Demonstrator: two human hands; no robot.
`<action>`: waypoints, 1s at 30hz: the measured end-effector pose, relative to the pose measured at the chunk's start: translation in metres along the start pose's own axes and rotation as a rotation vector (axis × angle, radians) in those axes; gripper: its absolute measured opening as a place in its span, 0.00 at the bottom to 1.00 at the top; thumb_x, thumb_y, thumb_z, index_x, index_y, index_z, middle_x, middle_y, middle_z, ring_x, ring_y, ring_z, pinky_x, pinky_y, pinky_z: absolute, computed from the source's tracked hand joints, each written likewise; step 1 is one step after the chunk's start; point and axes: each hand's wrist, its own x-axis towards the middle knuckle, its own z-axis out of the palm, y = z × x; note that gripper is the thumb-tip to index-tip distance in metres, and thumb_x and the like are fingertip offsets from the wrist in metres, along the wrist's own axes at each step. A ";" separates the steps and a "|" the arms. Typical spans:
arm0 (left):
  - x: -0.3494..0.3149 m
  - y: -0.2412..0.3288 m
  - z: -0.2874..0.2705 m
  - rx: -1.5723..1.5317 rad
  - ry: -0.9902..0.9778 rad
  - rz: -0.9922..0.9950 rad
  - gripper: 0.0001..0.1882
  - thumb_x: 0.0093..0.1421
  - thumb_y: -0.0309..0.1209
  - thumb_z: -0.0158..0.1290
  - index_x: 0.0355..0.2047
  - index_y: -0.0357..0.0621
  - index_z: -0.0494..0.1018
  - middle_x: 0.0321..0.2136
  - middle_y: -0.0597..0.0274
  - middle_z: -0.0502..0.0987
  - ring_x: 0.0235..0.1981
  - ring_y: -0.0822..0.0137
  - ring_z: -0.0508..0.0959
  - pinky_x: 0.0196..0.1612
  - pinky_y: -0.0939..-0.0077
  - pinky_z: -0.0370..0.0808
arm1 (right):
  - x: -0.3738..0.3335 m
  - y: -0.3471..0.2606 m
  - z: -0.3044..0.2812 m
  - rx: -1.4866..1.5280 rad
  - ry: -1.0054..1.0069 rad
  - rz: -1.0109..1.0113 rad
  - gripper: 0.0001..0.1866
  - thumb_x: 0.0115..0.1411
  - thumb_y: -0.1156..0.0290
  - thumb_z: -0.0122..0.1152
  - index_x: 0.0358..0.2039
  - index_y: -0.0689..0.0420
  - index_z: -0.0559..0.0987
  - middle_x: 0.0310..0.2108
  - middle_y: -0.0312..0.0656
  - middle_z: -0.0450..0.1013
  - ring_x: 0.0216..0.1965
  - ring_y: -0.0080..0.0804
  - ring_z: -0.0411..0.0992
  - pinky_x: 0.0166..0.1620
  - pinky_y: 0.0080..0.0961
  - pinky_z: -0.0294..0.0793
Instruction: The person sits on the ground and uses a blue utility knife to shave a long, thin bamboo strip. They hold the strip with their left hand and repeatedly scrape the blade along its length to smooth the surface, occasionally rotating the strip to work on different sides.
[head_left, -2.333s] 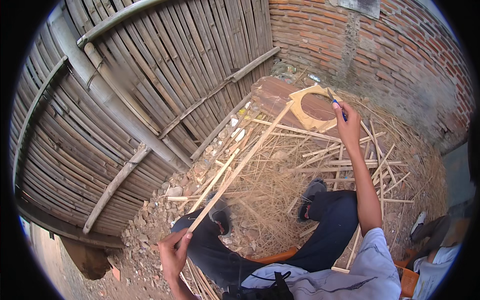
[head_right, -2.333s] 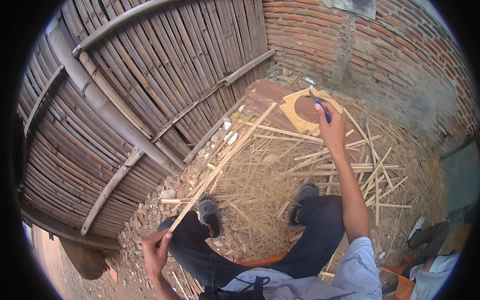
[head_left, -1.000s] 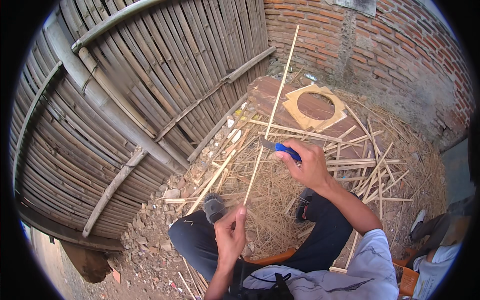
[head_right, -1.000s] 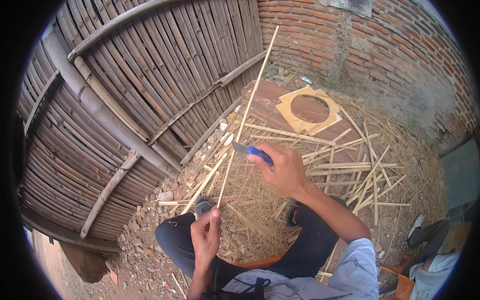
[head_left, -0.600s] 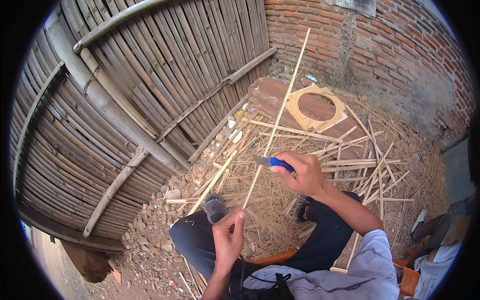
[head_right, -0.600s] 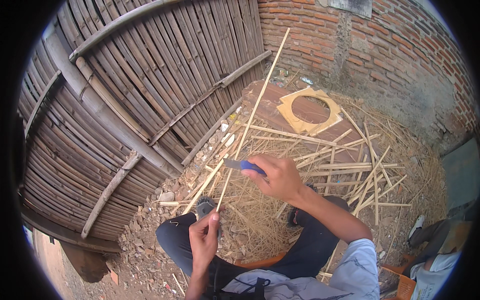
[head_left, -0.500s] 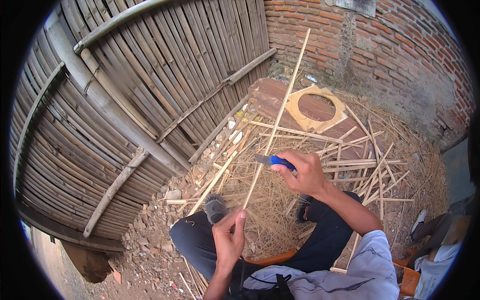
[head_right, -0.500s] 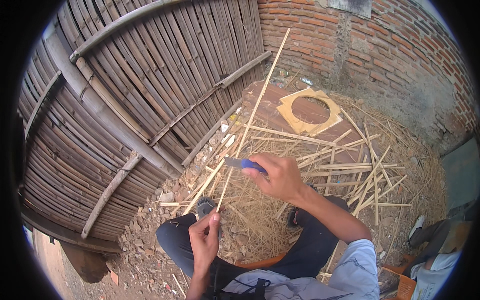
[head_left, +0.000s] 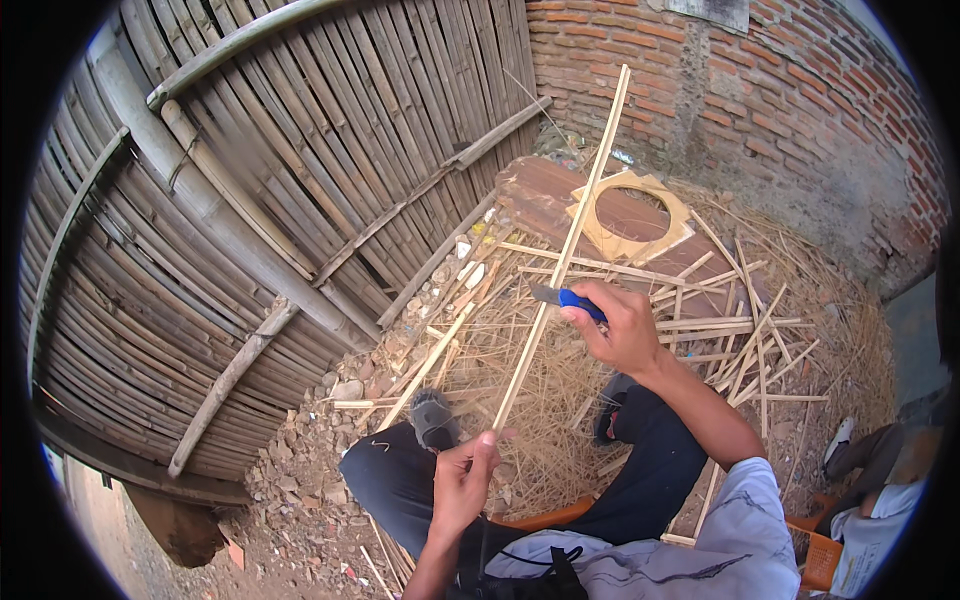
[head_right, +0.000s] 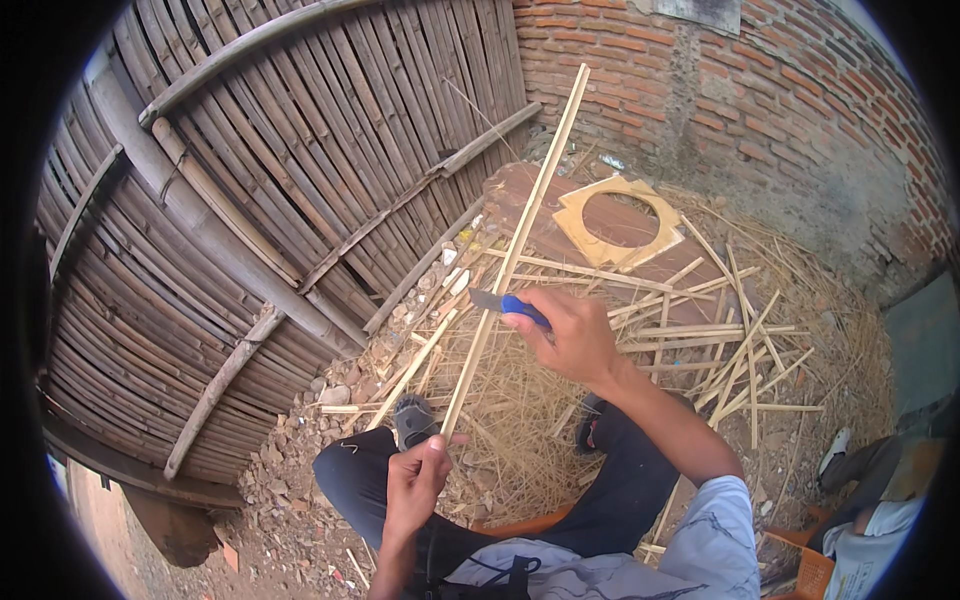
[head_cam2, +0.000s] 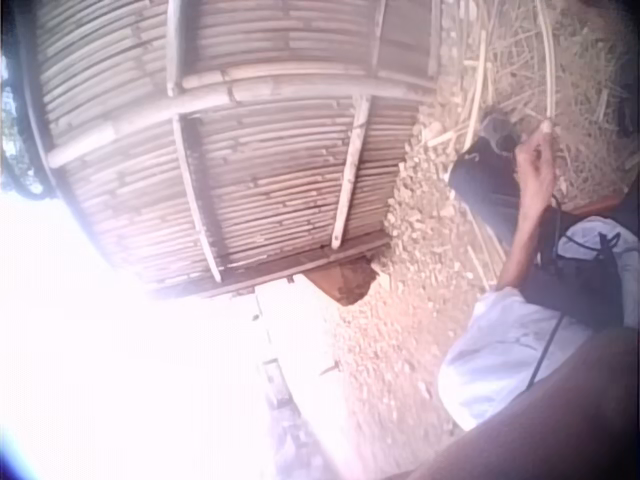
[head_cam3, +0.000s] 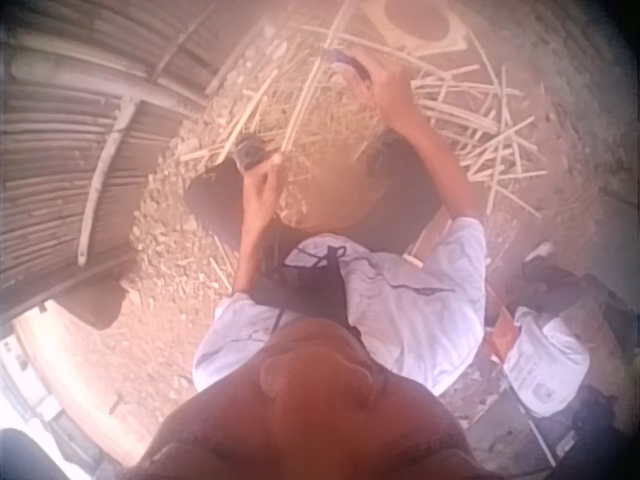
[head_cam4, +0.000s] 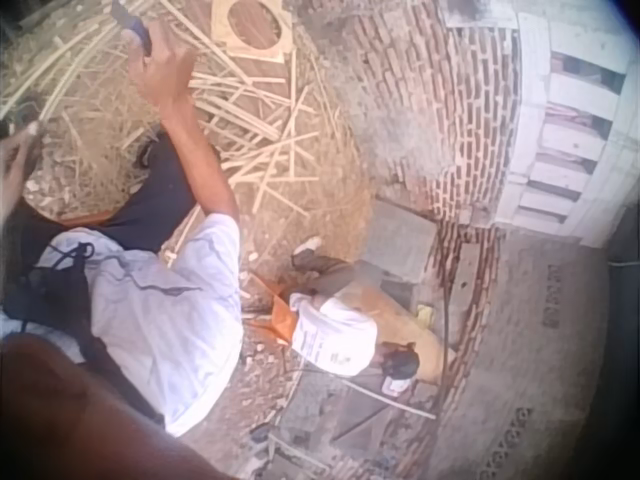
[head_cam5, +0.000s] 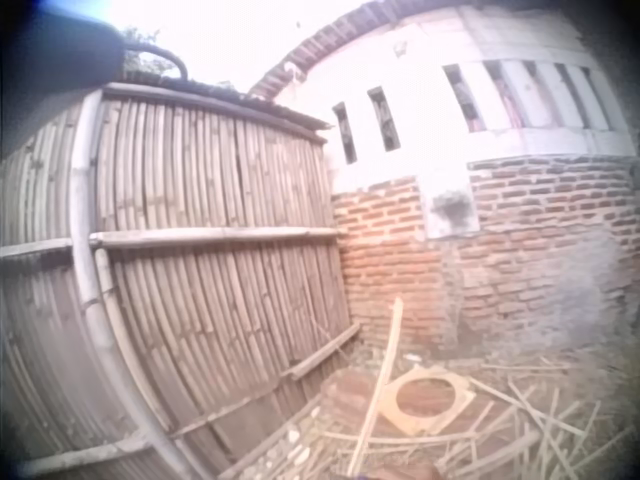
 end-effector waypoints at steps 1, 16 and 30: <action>0.001 0.000 0.002 0.004 0.003 -0.004 0.22 0.82 0.40 0.48 0.54 0.36 0.85 0.20 0.79 0.61 0.21 0.85 0.57 0.24 0.80 0.53 | -0.002 -0.003 0.003 -0.017 0.004 -0.045 0.14 0.68 0.63 0.71 0.42 0.62 0.84 0.30 0.46 0.83 0.25 0.40 0.82 0.29 0.32 0.78; 0.002 0.005 -0.004 0.092 0.018 0.091 0.19 0.81 0.37 0.50 0.52 0.37 0.86 0.18 0.76 0.63 0.22 0.83 0.60 0.25 0.80 0.59 | -0.004 -0.007 0.005 -0.070 0.004 -0.111 0.14 0.66 0.59 0.73 0.40 0.58 0.86 0.30 0.40 0.83 0.23 0.33 0.81 0.24 0.29 0.77; -0.014 -0.004 -0.026 0.146 -0.010 0.038 0.22 0.82 0.37 0.47 0.49 0.32 0.86 0.19 0.79 0.60 0.22 0.83 0.57 0.25 0.80 0.54 | 0.010 0.031 -0.009 -0.158 0.098 0.020 0.17 0.67 0.59 0.72 0.43 0.61 0.86 0.35 0.48 0.86 0.27 0.42 0.85 0.30 0.33 0.82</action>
